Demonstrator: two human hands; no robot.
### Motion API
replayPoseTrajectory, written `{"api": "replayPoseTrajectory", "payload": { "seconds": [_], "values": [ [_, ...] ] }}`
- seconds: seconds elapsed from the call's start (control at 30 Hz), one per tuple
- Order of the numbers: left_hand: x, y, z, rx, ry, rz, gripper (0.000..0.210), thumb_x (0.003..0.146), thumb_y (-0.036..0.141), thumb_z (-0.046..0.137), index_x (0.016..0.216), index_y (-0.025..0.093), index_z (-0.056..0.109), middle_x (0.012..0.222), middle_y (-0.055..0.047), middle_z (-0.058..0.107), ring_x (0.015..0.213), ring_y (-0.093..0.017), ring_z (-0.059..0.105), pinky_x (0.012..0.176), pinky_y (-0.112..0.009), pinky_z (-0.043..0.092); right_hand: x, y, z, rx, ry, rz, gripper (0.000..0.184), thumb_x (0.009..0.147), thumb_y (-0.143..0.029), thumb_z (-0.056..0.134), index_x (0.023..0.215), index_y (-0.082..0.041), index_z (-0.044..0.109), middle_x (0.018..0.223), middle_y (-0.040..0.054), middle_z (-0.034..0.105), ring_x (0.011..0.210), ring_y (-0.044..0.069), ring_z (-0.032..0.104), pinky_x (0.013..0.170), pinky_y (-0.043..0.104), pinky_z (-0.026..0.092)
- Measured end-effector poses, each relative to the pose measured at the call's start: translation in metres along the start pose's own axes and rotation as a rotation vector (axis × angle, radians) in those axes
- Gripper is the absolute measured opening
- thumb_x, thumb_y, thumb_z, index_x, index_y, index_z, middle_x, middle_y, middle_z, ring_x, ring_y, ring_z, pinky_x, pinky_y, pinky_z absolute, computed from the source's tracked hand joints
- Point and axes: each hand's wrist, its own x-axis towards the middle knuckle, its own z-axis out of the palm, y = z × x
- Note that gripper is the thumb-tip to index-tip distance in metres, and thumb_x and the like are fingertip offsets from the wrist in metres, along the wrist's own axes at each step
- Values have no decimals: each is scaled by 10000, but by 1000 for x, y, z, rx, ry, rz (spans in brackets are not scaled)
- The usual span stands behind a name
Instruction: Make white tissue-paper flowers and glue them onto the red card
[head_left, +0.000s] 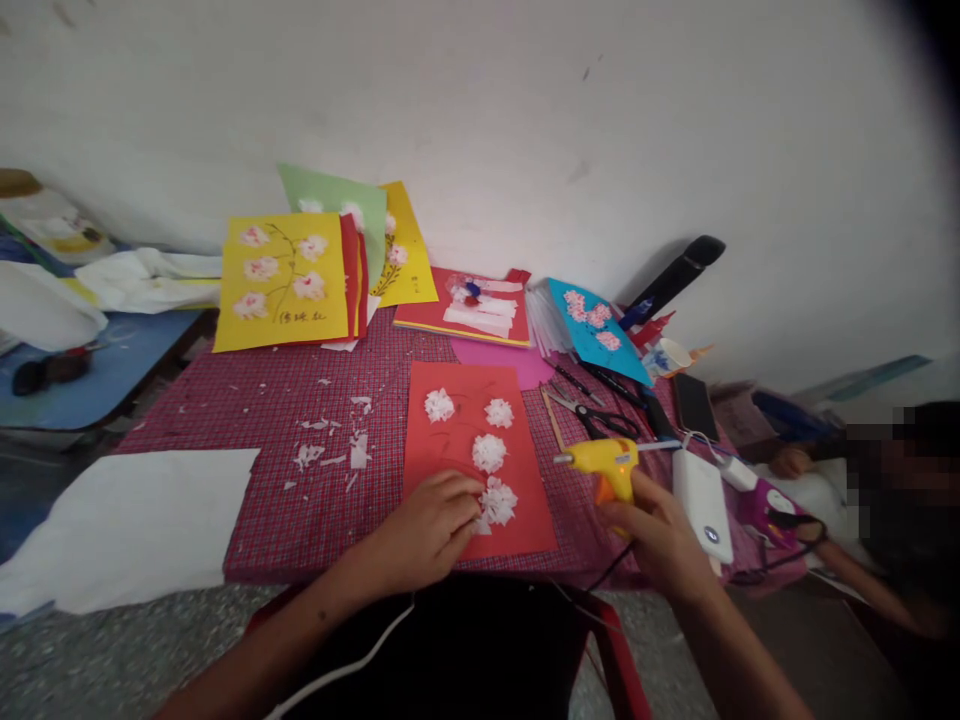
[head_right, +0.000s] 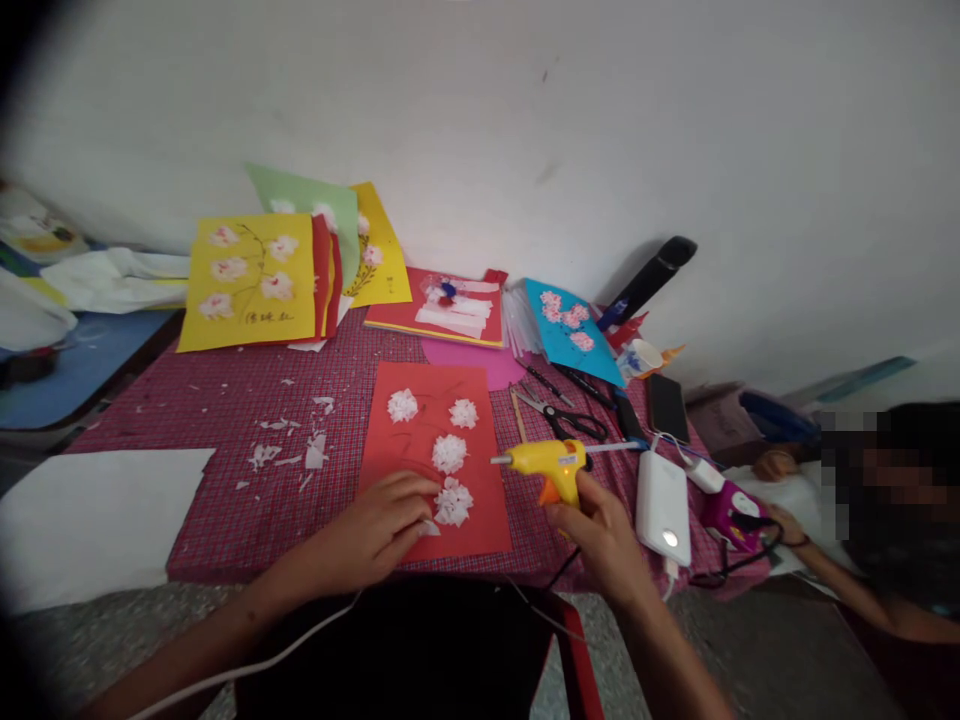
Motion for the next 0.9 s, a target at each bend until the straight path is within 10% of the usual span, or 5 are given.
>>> {"api": "replayPoseTrajectory", "payload": {
  "seconds": [0.23,0.6,0.9],
  "values": [
    [-1,3,7,21,13,43,212,1015,211,476,1023,163,682,1269,-96,652,1210,-230,563,1092,-420,442,20,-28,11,201,3,32,337,755,-437,772,946,-183,660,793,68,690,632,193,630,622,343,518],
    [-11,1,17,107,-4,93,176,995,181,485,951,165,654,1354,-76,629,1261,-234,554,1113,-405,437,47,-87,35,-649,-569,-55,157,803,-328,667,840,-209,762,674,-11,689,585,161,588,556,259,442],
    [-13,-1,21,111,12,92,145,961,138,518,993,174,655,1395,-61,611,1274,-234,552,1116,-392,436,63,-117,63,-1137,-676,-248,147,806,-318,653,784,-203,743,716,31,732,620,183,639,568,256,391]
  ]
}}
